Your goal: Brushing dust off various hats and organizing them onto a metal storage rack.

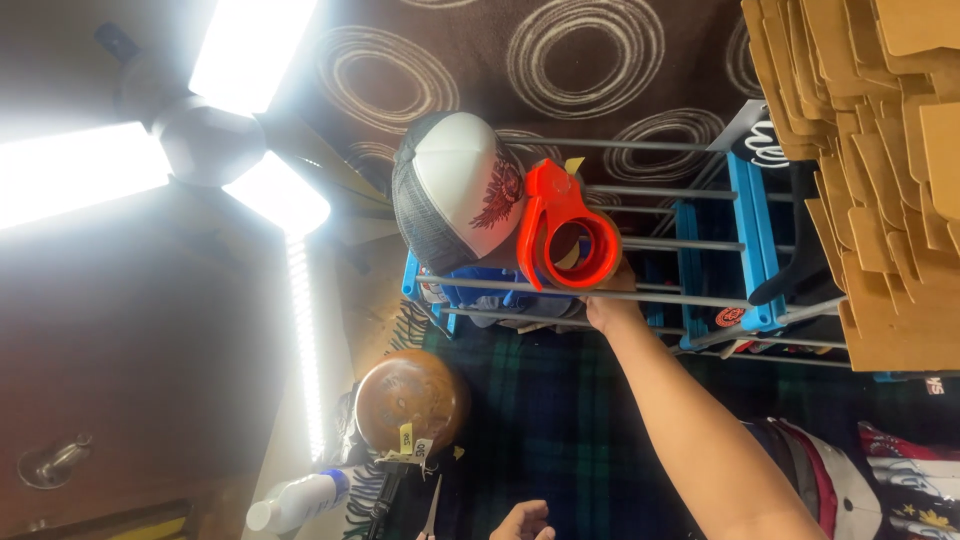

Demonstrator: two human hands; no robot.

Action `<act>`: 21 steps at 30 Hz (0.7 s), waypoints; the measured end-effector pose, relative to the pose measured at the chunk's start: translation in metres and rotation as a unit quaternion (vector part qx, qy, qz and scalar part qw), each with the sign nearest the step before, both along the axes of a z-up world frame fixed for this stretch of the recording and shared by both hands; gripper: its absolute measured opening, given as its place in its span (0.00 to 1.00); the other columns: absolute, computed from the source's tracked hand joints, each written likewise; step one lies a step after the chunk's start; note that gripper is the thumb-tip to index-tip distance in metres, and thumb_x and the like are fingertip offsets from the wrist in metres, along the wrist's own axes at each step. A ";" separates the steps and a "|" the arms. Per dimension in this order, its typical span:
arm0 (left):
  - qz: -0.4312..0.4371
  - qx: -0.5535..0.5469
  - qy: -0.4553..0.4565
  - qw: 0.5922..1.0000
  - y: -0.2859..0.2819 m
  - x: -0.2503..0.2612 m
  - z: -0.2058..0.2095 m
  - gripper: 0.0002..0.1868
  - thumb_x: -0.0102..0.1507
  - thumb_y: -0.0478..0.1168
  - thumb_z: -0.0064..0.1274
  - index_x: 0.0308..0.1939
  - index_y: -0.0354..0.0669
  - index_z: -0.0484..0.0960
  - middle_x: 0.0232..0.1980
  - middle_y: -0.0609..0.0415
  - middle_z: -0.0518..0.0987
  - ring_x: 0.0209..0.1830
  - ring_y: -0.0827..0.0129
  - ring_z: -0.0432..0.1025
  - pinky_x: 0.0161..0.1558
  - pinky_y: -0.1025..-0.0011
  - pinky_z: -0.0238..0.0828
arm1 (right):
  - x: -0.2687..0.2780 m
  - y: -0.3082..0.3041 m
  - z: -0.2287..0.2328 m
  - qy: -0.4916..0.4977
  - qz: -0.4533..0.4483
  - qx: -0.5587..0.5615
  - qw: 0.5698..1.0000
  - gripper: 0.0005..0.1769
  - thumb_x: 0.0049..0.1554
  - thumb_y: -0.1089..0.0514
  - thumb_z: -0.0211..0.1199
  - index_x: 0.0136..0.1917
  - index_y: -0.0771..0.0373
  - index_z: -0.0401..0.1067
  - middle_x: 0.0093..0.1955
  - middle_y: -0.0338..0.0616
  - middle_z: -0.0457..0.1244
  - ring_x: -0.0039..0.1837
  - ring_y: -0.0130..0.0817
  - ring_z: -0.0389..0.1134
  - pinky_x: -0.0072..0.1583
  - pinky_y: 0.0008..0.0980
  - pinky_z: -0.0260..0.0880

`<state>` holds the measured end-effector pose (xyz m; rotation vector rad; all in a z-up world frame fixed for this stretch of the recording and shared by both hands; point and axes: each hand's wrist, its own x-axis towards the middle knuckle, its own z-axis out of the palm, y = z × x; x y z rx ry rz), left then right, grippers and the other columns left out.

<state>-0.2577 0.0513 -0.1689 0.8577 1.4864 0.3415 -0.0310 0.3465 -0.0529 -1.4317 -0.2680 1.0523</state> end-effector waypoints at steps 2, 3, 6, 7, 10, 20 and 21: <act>0.020 0.047 0.003 0.999 0.020 0.002 0.005 0.21 0.56 0.45 0.65 0.55 0.59 0.88 0.52 0.66 0.91 0.51 0.82 0.86 0.59 0.85 0.81 | -0.001 0.006 0.001 0.005 -0.009 0.007 1.000 0.15 0.52 0.58 0.61 0.53 0.47 0.67 0.44 0.32 0.65 0.45 0.29 0.66 0.40 0.31 0.61; 0.040 0.089 0.006 0.995 0.027 0.003 0.008 0.21 0.55 0.39 0.63 0.54 0.55 0.89 0.50 0.60 0.92 0.52 0.78 0.87 0.58 0.83 0.83 | -0.002 0.006 0.001 0.010 -0.019 0.008 1.000 0.15 0.51 0.57 0.63 0.53 0.47 0.68 0.44 0.32 0.65 0.44 0.28 0.66 0.39 0.30 0.62; 0.010 0.387 0.001 0.922 0.071 -0.004 0.019 0.23 0.57 0.37 0.62 0.57 0.45 0.83 0.58 0.53 0.85 0.55 0.66 0.80 0.58 0.70 0.76 | -0.002 0.005 -0.001 0.019 -0.038 0.012 0.999 0.16 0.50 0.56 0.65 0.53 0.48 0.69 0.43 0.32 0.65 0.44 0.28 0.67 0.38 0.30 0.63; 0.009 0.388 0.001 0.922 0.090 -0.003 0.039 0.23 0.57 0.37 0.62 0.57 0.45 0.83 0.58 0.53 0.85 0.55 0.66 0.80 0.58 0.70 0.76 | -0.001 0.005 -0.001 0.020 -0.039 0.012 0.999 0.16 0.50 0.56 0.65 0.53 0.48 0.69 0.43 0.32 0.65 0.44 0.28 0.67 0.38 0.30 0.63; -0.028 0.530 0.073 0.844 0.147 0.000 0.093 0.22 0.61 0.36 0.58 0.60 0.41 0.78 0.65 0.43 0.76 0.70 0.53 0.68 0.71 0.57 0.64 | 0.000 0.006 0.004 0.032 -0.062 0.021 0.997 0.18 0.49 0.55 0.68 0.53 0.48 0.70 0.41 0.32 0.65 0.43 0.28 0.67 0.37 0.29 0.64; 0.017 0.478 0.130 0.868 0.237 0.036 0.166 0.52 0.53 0.41 0.69 0.77 0.36 0.57 0.78 0.22 0.50 0.79 0.29 0.44 0.74 0.36 0.42 | -0.028 0.019 0.020 -0.206 0.029 0.003 0.978 0.36 0.49 0.53 0.72 0.70 0.52 0.67 0.61 0.41 0.65 0.60 0.41 0.68 0.54 0.40 0.74; 0.012 0.465 0.128 0.876 0.235 0.039 0.169 0.53 0.53 0.42 0.69 0.78 0.35 0.56 0.77 0.21 0.52 0.78 0.28 0.45 0.74 0.36 0.42 | -0.034 0.018 0.020 -0.240 0.045 0.004 0.970 0.36 0.49 0.52 0.72 0.70 0.52 0.67 0.61 0.41 0.64 0.61 0.42 0.67 0.55 0.41 0.74</act>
